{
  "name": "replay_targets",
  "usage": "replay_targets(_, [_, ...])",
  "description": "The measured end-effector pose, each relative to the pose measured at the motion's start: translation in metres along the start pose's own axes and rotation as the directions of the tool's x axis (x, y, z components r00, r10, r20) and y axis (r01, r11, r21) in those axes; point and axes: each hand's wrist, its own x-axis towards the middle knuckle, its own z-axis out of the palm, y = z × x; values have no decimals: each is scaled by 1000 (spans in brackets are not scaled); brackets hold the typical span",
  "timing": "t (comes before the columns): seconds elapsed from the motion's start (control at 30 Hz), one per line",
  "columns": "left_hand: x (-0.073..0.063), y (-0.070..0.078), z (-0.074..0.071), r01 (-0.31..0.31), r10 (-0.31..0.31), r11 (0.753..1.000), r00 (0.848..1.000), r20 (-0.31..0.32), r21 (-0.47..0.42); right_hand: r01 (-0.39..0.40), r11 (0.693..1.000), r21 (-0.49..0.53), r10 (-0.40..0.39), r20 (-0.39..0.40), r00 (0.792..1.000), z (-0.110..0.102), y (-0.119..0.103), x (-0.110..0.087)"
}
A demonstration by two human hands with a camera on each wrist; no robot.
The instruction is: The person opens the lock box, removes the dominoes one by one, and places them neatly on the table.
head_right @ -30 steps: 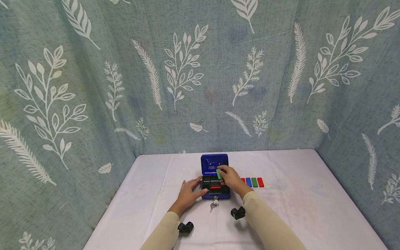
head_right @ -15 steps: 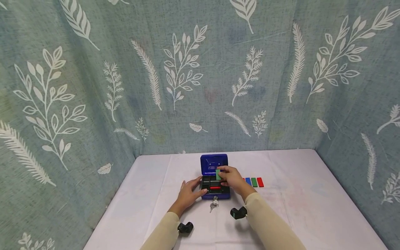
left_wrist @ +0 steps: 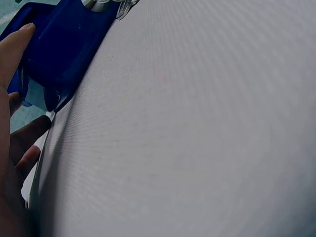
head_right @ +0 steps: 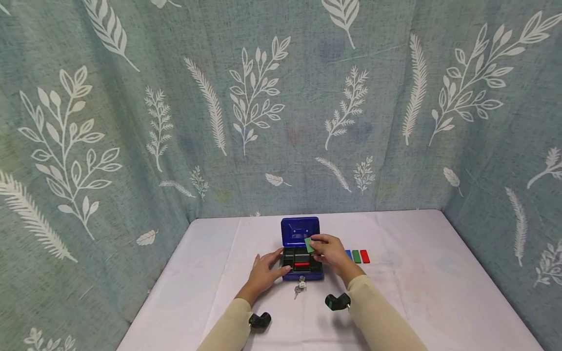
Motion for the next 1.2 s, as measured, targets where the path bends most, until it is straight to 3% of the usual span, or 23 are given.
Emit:
replay_targets(0.9, [0,-3,3,-5,5,1000,1000,-12,1,2,1000,30,0,-55,998,-35,12,-9])
replay_targets(1.2, [0,-3,2,-24,24,1000,1000,-18,3,-15,1000,-8,15,-74,997,-50,13,-12])
